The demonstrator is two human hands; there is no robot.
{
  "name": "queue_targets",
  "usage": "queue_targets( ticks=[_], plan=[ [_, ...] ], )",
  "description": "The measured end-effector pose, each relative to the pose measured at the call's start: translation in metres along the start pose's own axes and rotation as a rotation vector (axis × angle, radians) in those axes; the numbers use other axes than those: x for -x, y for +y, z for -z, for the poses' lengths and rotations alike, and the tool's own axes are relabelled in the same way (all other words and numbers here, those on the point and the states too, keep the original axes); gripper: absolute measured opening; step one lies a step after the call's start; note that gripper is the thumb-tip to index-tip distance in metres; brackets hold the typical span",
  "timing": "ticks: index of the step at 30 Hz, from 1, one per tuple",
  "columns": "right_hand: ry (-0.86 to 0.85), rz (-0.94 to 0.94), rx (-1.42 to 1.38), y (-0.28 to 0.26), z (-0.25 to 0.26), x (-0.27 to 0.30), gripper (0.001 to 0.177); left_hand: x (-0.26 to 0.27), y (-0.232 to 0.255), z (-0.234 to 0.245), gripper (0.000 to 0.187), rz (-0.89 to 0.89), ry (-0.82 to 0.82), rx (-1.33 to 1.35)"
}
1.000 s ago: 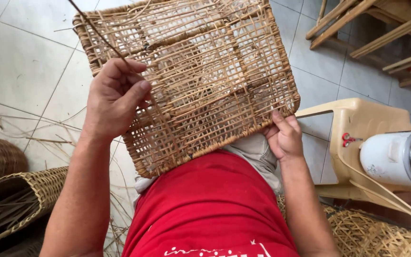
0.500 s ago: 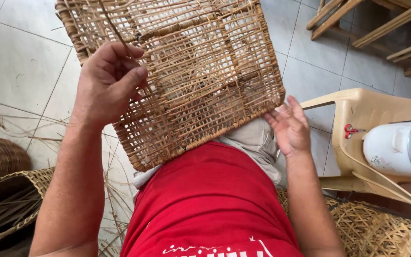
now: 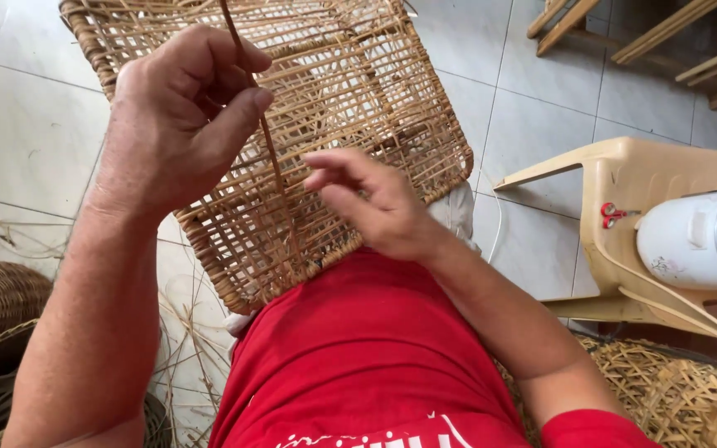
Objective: Weaving thin rattan strips into a rectangular frame to create a furniture component.
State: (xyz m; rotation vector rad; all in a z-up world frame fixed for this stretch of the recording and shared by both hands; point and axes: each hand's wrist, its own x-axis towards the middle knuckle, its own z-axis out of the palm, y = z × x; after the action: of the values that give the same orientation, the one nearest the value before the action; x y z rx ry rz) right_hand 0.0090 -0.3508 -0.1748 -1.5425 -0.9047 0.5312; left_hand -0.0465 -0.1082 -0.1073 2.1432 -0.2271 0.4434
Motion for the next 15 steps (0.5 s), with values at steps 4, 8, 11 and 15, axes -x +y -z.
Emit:
queue_targets(
  ticks=[4,8,11,15],
  plan=[
    [-0.164,-0.055,-0.08,0.001,-0.025,-0.024,0.034,0.001,-0.002,0.004,0.017,-0.039,0.049,0.006],
    [-0.137,0.005,-0.021,0.016,-0.034,-0.034,0.02,0.02,-0.023,0.004,0.02,-0.008,0.082,-0.027],
    [-0.156,-0.041,-0.004,0.019,-0.036,-0.042,0.01,0.054,-0.026,0.0,0.05,-0.155,0.173,-0.527],
    [-0.179,-0.073,-0.052,0.022,-0.043,-0.048,0.01,0.129,-0.038,-0.022,0.095,0.222,0.303,-0.404]
  ],
)
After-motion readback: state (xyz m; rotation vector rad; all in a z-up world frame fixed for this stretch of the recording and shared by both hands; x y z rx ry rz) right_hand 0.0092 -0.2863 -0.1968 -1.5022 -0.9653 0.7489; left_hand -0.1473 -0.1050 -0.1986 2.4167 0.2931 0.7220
